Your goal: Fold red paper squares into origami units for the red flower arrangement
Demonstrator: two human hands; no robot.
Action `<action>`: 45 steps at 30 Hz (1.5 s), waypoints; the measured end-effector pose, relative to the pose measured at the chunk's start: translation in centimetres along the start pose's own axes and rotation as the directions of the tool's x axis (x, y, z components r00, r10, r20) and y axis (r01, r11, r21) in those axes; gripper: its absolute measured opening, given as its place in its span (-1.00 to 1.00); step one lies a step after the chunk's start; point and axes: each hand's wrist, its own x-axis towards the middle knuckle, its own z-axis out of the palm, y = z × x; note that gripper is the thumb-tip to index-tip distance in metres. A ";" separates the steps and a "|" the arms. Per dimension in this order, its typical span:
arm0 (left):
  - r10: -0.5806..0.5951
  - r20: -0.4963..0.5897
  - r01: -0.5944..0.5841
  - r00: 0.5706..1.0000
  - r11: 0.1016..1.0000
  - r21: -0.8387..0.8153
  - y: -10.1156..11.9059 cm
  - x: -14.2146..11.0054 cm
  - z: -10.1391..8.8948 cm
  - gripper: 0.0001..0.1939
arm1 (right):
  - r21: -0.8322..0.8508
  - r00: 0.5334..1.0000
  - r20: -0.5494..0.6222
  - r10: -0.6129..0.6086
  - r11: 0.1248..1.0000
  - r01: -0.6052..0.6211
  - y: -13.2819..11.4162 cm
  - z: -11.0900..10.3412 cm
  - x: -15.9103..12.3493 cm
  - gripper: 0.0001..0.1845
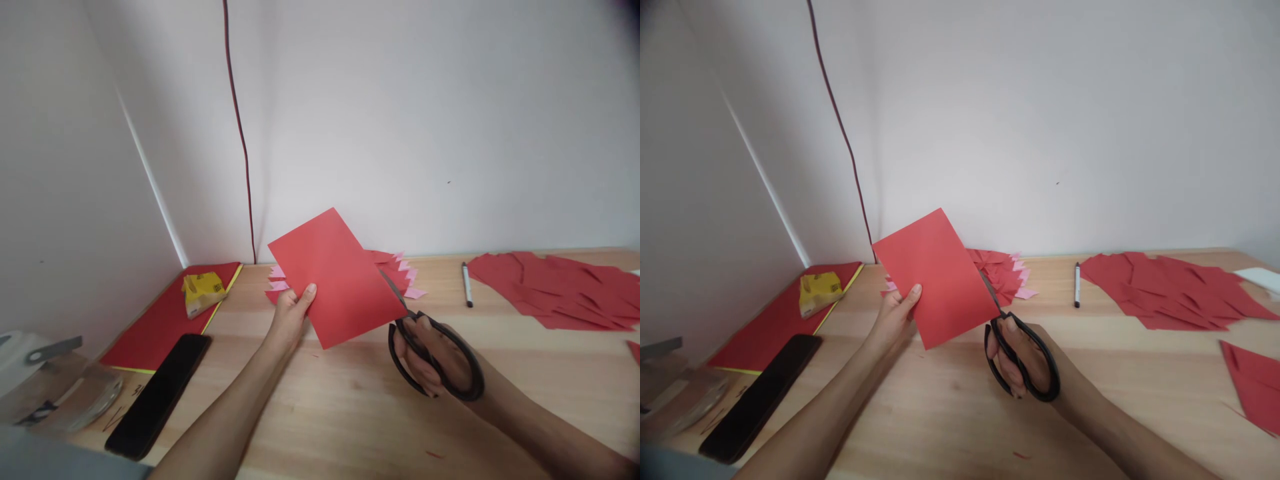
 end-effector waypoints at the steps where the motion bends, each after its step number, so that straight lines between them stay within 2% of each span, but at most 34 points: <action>1: 0.007 -0.002 -0.007 1.000 1.000 0.019 0.0 0.0 0.0 -0.61 | 0.032 1.000 0.026 0.002 0.999 -0.003 0.1 0.0 0.1 -0.38; 5: 0.019 -0.005 -0.018 1.000 0.998 0.066 0.2 0.1 -0.2 -0.61 | 0.139 0.992 0.126 0.001 0.990 -0.019 0.1 0.0 0.6 -0.33; 12: 0.021 0.020 -0.023 1.000 0.996 0.082 0.3 0.0 -0.3 -0.62 | -0.015 0.989 0.148 -0.008 1.000 0.011 -0.7 -0.6 0.3 -0.32; 16: 0.003 0.052 -0.007 0.999 0.997 0.077 0.5 -0.1 -0.2 -0.62 | -0.014 0.985 0.169 -0.023 1.000 0.026 -1.6 -0.5 0.0 -0.35; 23: 0.016 0.045 -0.024 0.999 0.986 0.163 0.3 0.0 -0.4 -0.61 | -0.121 0.996 0.086 0.032 0.992 -0.021 -2.0 -0.5 -0.1 -0.33; 36: -0.028 0.038 0.027 0.999 1.000 0.007 0.2 -0.6 0.5 -0.59 | -0.008 0.997 0.036 -0.061 0.998 0.062 -0.9 -0.4 0.1 -0.34; 45: -0.022 0.054 0.021 0.998 1.000 0.007 -0.1 -0.5 0.5 -0.64 | -0.077 0.999 -0.034 -0.039 0.996 0.036 -1.8 0.4 0.2 -0.31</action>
